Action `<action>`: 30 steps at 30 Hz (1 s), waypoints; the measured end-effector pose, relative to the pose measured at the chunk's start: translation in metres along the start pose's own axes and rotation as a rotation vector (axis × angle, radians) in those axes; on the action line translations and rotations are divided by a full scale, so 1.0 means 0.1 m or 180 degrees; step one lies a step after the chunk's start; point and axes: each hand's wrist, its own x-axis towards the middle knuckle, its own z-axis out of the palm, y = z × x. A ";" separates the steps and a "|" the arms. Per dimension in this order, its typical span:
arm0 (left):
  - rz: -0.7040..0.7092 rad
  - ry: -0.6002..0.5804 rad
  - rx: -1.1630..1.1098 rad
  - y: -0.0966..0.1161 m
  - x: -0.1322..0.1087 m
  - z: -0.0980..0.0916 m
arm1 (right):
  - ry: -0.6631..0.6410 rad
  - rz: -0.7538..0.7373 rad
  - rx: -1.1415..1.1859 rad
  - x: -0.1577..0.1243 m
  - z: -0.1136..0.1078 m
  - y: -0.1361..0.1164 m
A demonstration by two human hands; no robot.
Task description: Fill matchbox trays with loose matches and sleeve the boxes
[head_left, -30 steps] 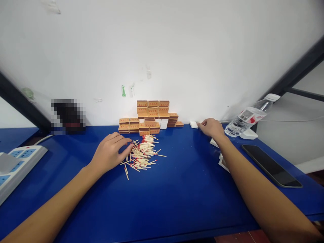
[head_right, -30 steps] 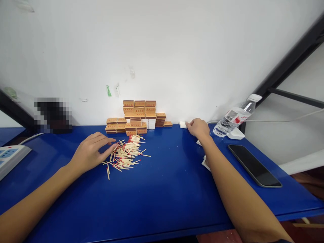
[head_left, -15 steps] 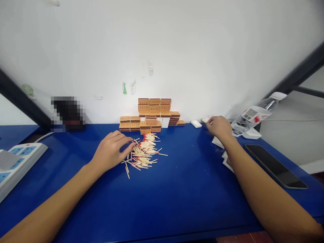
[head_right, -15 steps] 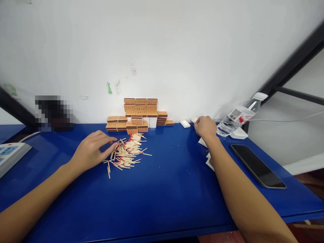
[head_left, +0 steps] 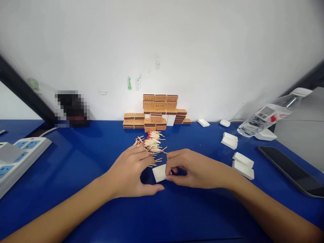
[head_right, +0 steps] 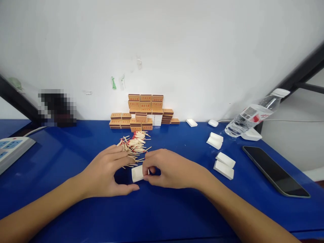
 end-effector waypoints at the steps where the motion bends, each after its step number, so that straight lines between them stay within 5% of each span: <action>1: 0.0015 -0.0017 -0.0007 0.03 -0.01 0.01 | -0.0055 0.0017 0.0036 0.00 0.00 0.01; 4: -0.0011 -0.0118 0.0029 0.05 -0.03 0.03 | -0.0026 0.0114 0.0192 0.01 -0.08 0.08; 10: -0.0082 0.0048 0.0038 -0.03 -0.04 0.02 | 0.1228 0.0643 -0.0609 0.42 -0.33 0.34; 18: 0.0009 -0.0496 -0.0307 -0.10 -0.04 -0.03 | 0.0724 0.0802 -0.1306 0.94 -0.34 0.51; 30: 0.0191 -0.0104 -0.0542 0.00 -0.05 0.08 | 0.0479 0.0717 -0.1551 1.01 -0.29 0.63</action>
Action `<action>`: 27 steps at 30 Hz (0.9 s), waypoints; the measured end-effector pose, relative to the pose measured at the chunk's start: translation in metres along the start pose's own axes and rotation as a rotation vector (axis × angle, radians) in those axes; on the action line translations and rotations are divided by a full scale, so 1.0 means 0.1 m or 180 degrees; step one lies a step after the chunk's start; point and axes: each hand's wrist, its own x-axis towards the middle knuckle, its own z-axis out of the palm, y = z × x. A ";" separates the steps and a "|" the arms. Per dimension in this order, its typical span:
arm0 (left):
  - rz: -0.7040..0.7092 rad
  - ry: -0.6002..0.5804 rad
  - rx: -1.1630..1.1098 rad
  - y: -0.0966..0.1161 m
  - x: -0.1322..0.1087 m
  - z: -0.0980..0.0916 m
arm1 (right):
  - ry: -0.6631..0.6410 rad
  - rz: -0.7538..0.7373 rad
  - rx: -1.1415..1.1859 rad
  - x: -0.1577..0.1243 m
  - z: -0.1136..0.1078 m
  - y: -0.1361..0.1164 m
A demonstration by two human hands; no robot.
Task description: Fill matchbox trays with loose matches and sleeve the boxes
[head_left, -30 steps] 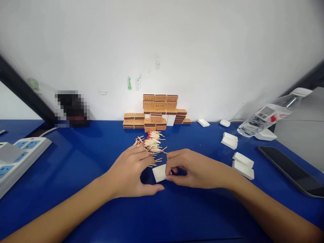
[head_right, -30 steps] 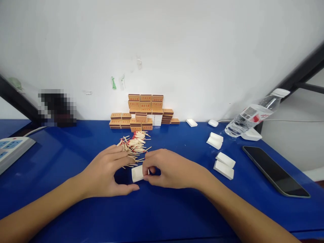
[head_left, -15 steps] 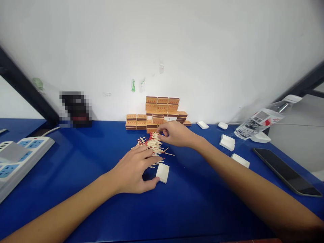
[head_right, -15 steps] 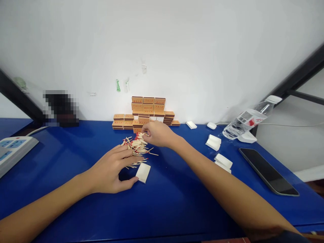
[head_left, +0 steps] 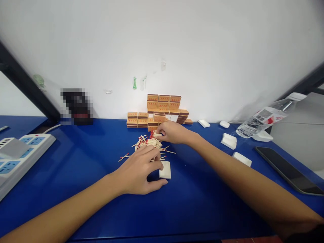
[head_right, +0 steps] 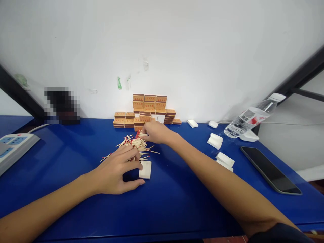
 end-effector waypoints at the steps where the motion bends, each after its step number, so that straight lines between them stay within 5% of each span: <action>1: -0.0021 0.0017 -0.0043 0.00 0.00 0.00 | -0.0001 -0.0043 0.0001 0.00 0.00 0.00; 15: 0.0091 -0.0421 0.0294 -0.02 -0.02 -0.01 | 0.0189 -0.0141 0.0186 -0.18 -0.08 0.11; 27: -0.0156 -0.0169 0.0087 -0.04 0.00 0.07 | 0.0253 0.0163 0.0983 -0.95 -0.10 0.13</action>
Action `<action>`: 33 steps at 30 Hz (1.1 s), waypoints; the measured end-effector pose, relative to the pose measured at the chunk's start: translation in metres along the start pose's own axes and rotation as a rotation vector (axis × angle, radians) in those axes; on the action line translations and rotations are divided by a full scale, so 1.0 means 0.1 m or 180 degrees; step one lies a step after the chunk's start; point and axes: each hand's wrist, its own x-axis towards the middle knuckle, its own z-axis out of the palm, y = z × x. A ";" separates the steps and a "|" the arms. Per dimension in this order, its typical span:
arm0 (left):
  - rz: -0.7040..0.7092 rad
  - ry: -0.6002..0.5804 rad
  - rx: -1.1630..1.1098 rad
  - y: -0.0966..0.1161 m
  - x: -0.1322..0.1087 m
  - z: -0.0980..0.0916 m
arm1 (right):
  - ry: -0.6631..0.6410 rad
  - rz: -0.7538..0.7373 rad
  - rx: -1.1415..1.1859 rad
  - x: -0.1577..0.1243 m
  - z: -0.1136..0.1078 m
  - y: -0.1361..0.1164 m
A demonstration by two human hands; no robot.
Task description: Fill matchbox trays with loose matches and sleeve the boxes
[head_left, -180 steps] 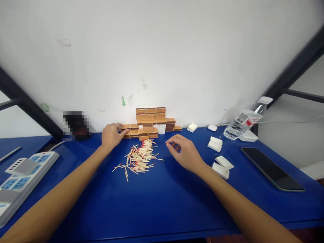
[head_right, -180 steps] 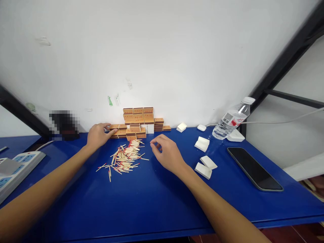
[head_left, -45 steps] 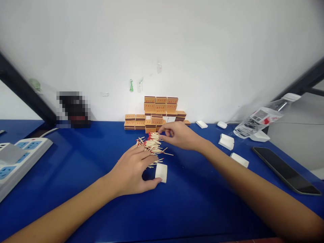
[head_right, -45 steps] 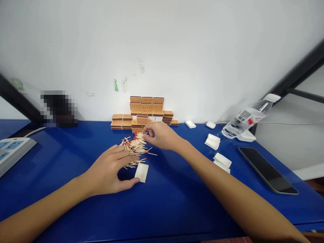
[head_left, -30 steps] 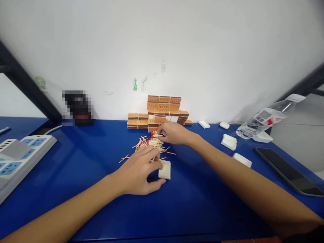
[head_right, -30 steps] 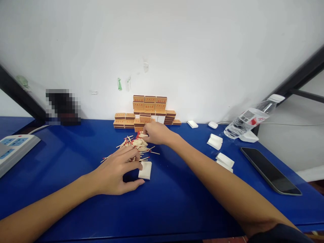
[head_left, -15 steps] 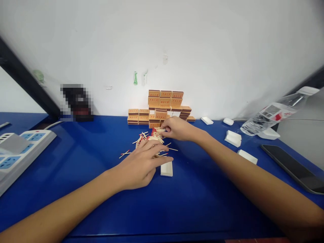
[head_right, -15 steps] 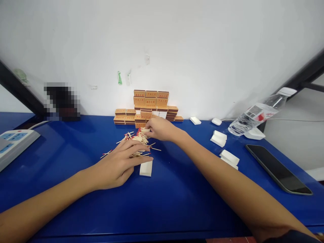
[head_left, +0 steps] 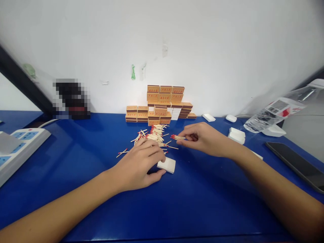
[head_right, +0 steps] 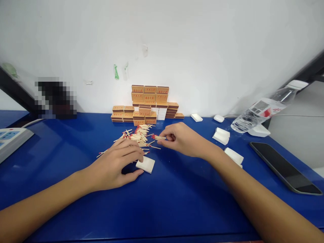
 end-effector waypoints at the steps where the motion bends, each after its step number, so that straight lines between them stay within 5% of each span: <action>1: -0.0068 0.0014 0.0006 0.00 0.00 0.00 | 0.0009 -0.0036 0.0064 -0.04 0.02 -0.02; 7: -0.0267 0.0083 -0.0014 -0.03 0.00 0.00 | -0.0017 -0.0227 0.0367 -0.17 0.10 -0.22; 15: -0.0495 -0.0015 -0.0158 -0.04 -0.01 0.00 | -0.0602 -0.0565 0.0055 -0.20 0.28 -0.37; 33: -0.0366 0.0023 -0.0134 -0.06 -0.03 0.02 | -0.0209 -0.0458 0.0094 -0.20 0.39 -0.32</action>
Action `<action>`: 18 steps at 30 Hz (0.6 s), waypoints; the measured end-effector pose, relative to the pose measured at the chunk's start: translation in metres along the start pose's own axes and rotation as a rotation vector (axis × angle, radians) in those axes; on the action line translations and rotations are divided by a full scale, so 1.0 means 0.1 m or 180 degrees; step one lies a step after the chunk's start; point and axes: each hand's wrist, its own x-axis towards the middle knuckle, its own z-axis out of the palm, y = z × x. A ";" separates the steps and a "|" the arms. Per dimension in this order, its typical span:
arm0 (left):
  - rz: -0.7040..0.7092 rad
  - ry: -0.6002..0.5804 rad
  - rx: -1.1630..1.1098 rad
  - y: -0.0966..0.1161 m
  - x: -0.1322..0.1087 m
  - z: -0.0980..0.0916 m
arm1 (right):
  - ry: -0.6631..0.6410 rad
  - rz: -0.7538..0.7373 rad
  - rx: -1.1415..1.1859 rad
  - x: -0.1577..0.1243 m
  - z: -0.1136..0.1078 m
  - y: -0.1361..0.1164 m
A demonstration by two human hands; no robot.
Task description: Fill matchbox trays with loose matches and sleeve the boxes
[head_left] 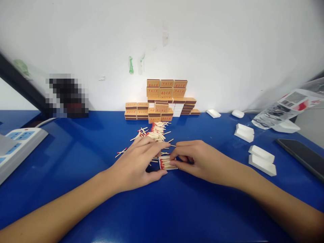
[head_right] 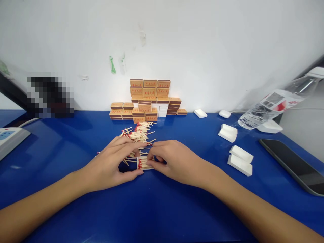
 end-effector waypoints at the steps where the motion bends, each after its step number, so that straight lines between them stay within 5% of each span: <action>1: 0.0002 -0.0001 -0.0004 0.00 0.00 0.00 | -0.0024 0.0027 0.0015 0.00 0.00 0.01; 18: 0.0015 -0.0004 0.0042 0.00 0.02 -0.01 | 0.0112 0.0011 0.0247 -0.03 -0.01 0.06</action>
